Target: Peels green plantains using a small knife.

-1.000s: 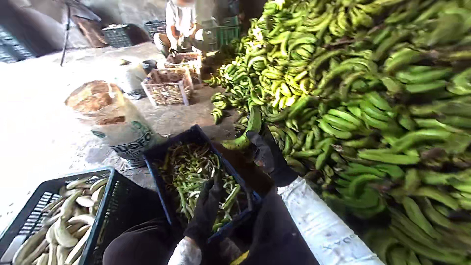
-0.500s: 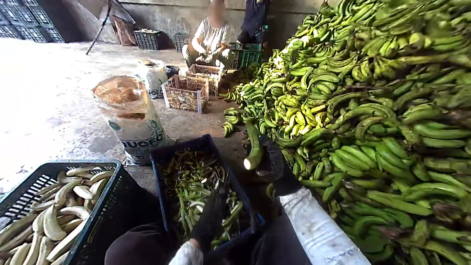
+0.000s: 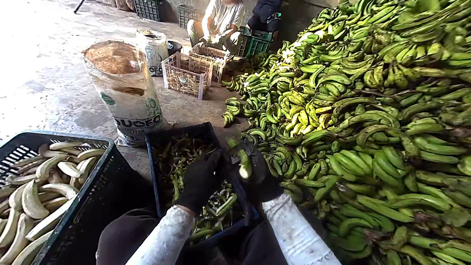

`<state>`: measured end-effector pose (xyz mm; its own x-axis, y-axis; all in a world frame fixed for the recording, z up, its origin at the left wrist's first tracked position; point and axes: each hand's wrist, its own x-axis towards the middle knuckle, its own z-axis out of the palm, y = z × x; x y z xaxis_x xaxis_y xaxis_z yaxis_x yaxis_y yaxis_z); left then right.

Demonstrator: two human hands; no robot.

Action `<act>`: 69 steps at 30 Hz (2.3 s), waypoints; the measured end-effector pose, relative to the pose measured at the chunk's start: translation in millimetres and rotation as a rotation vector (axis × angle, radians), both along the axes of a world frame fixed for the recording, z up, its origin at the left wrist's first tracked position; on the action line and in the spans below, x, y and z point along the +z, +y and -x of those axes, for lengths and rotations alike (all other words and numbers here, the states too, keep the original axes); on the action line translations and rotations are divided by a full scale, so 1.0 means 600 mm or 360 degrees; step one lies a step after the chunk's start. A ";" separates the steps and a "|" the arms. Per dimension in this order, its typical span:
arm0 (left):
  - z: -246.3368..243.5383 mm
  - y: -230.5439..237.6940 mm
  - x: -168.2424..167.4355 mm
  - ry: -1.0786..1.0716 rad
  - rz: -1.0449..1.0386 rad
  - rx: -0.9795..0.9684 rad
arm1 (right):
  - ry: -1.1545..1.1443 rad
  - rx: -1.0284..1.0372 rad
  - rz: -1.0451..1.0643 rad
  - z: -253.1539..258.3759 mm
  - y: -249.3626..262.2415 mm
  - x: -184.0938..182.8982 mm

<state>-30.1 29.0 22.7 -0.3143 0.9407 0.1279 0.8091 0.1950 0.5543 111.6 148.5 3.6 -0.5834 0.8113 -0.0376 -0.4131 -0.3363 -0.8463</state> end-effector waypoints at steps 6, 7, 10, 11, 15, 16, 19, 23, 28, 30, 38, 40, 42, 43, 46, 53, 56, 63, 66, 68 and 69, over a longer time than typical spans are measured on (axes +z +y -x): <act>0.091 0.011 -0.014 -0.0529 -0.0217 0.0535 | -0.0045 -0.0116 0.0178 -0.020 -0.018 0.003; 0.093 0.005 -0.009 -0.0611 -0.0259 0.0487 | -0.0048 -0.0108 0.0268 -0.028 -0.013 0.007; 0.054 -0.013 -0.005 -0.0817 -0.0259 -0.0015 | -0.0018 -0.0075 0.0296 -0.040 0.004 0.009; 0.035 -0.018 -0.007 -0.0885 -0.0236 -0.0221 | -0.0027 -0.0069 0.0183 -0.039 0.008 0.008; -0.008 -0.026 -0.038 -0.0914 -0.0185 -0.0577 | 0.0023 -0.0079 -0.0166 -0.035 0.018 -0.012; -0.007 -0.022 -0.046 -0.0842 -0.0189 -0.0558 | 0.0057 -0.0042 -0.0183 -0.034 0.014 -0.022; 0.016 -0.004 -0.050 -0.0293 -0.0242 -0.0233 | 0.0225 0.0135 -0.0227 -0.022 -0.012 -0.052; 0.055 0.008 -0.027 -0.0192 -0.0147 0.0322 | 0.0053 0.0188 0.0026 -0.008 -0.041 -0.042; 0.045 -0.019 -0.032 -0.0578 -0.0326 0.0018 | -0.0042 -0.0303 -0.0291 -0.006 -0.005 -0.015; 0.014 -0.037 -0.032 -0.0639 -0.0291 -0.0226 | -0.0064 -0.0531 -0.0503 0.001 0.012 -0.002; 0.048 -0.016 -0.043 -0.0107 -0.0350 0.0097 | -0.0042 0.0311 -0.0539 0.005 -0.021 -0.039; 0.078 -0.009 -0.040 -0.0157 -0.0261 0.0319 | -0.0038 0.0655 -0.0088 0.010 -0.039 -0.040; 0.093 -0.014 -0.031 -0.0345 -0.0231 0.0406 | 0.0002 0.0537 0.0037 0.011 -0.040 -0.039; 0.089 -0.019 -0.028 -0.0416 -0.0263 0.0373 | 0.0001 0.0354 -0.0064 0.013 -0.033 -0.040; 0.044 -0.030 -0.025 -0.0616 -0.0380 0.0109 | -0.0178 -0.0392 -0.0502 0.035 -0.007 -0.012; -0.026 -0.030 -0.030 -0.0296 -0.0667 0.0074 | -0.0062 -0.1054 -0.0488 0.074 0.013 0.064; 0.024 -0.014 -0.021 -0.0104 -0.0566 0.0128 | -0.0245 -0.0488 -0.0668 0.055 0.011 0.048; 0.105 0.021 0.000 0.0057 -0.0139 0.0168 | -0.0577 0.0760 -0.0552 0.000 -0.011 0.063; 0.096 0.027 -0.011 -0.0102 -0.0147 0.0209 | -0.0452 0.0545 -0.0465 0.005 0.007 0.033; 0.075 0.025 -0.028 -0.0188 -0.0261 0.0119 | -0.0229 0.0176 -0.0339 0.014 0.023 0.012; 0.062 0.023 -0.037 -0.0221 -0.0328 0.0062 | -0.0008 0.0103 -0.0249 0.017 0.030 0.008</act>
